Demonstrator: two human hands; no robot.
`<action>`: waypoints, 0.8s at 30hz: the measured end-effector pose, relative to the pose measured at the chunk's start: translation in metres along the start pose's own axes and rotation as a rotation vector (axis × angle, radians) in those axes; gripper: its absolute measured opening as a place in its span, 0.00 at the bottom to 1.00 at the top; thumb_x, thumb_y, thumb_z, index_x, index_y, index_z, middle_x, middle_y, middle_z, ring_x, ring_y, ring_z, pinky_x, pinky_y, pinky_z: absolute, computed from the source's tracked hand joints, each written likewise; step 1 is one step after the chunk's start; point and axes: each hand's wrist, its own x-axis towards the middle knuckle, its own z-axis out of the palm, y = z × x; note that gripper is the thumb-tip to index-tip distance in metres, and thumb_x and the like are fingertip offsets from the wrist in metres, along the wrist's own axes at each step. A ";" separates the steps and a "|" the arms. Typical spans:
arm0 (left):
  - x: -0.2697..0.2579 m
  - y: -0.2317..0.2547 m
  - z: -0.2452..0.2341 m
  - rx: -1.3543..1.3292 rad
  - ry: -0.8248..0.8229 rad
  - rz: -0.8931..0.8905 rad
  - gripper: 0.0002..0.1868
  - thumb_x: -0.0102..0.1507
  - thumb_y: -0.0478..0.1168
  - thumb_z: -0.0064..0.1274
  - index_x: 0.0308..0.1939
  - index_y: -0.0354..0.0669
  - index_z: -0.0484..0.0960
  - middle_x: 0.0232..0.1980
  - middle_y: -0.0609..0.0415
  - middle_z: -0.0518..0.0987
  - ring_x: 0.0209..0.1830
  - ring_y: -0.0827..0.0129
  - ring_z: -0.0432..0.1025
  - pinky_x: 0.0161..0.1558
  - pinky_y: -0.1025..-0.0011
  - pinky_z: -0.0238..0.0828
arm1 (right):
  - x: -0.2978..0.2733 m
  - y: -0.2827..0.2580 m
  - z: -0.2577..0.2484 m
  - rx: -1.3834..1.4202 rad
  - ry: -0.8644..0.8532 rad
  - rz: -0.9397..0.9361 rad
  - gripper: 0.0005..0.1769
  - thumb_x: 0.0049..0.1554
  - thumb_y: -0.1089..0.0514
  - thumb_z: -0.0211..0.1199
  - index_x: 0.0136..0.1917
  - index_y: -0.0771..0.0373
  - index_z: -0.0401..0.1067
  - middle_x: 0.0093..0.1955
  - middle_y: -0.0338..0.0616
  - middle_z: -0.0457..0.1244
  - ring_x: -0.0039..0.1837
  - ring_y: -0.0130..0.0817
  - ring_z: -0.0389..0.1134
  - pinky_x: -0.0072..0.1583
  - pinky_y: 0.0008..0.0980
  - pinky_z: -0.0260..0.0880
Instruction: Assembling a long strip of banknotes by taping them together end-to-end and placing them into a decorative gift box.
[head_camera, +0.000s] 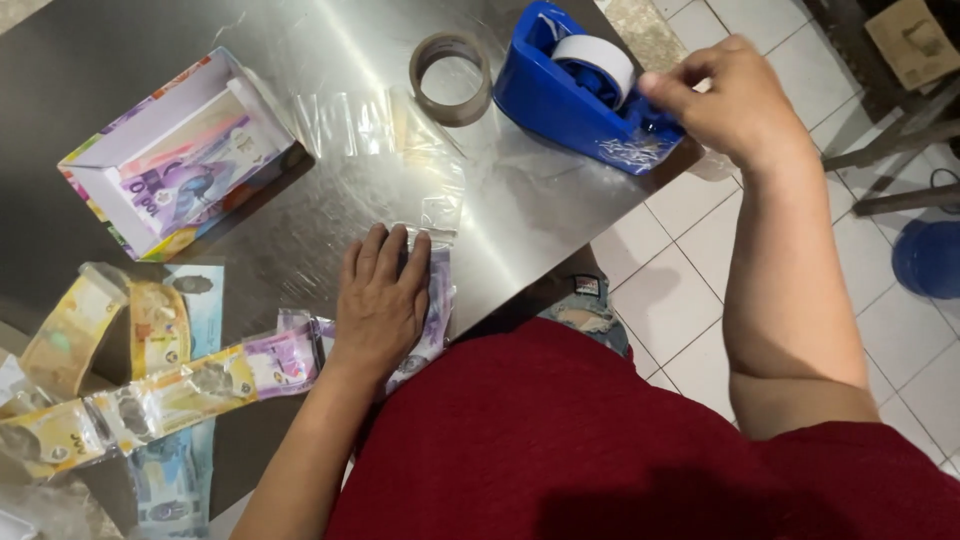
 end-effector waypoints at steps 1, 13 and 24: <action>-0.001 0.000 0.001 -0.002 -0.001 0.003 0.28 0.68 0.43 0.48 0.73 0.44 0.74 0.71 0.41 0.73 0.75 0.43 0.64 0.72 0.45 0.58 | 0.000 0.001 0.002 0.000 0.001 0.004 0.24 0.68 0.34 0.65 0.55 0.57 0.80 0.62 0.49 0.58 0.63 0.47 0.62 0.60 0.49 0.63; 0.002 0.001 0.002 -0.017 -0.016 -0.014 0.31 0.67 0.44 0.45 0.74 0.38 0.72 0.70 0.41 0.77 0.75 0.49 0.66 0.74 0.51 0.55 | -0.013 0.012 0.008 0.664 0.148 0.260 0.21 0.57 0.49 0.77 0.33 0.49 0.65 0.28 0.30 0.55 0.28 0.18 0.50 0.26 0.24 0.34; 0.003 -0.001 0.000 -0.025 0.006 -0.012 0.28 0.68 0.44 0.44 0.73 0.43 0.75 0.70 0.43 0.76 0.74 0.45 0.66 0.72 0.46 0.58 | -0.021 0.103 0.041 0.976 0.027 0.030 0.05 0.64 0.58 0.71 0.48 0.57 0.76 0.48 0.41 0.71 0.49 0.32 0.75 0.58 0.32 0.84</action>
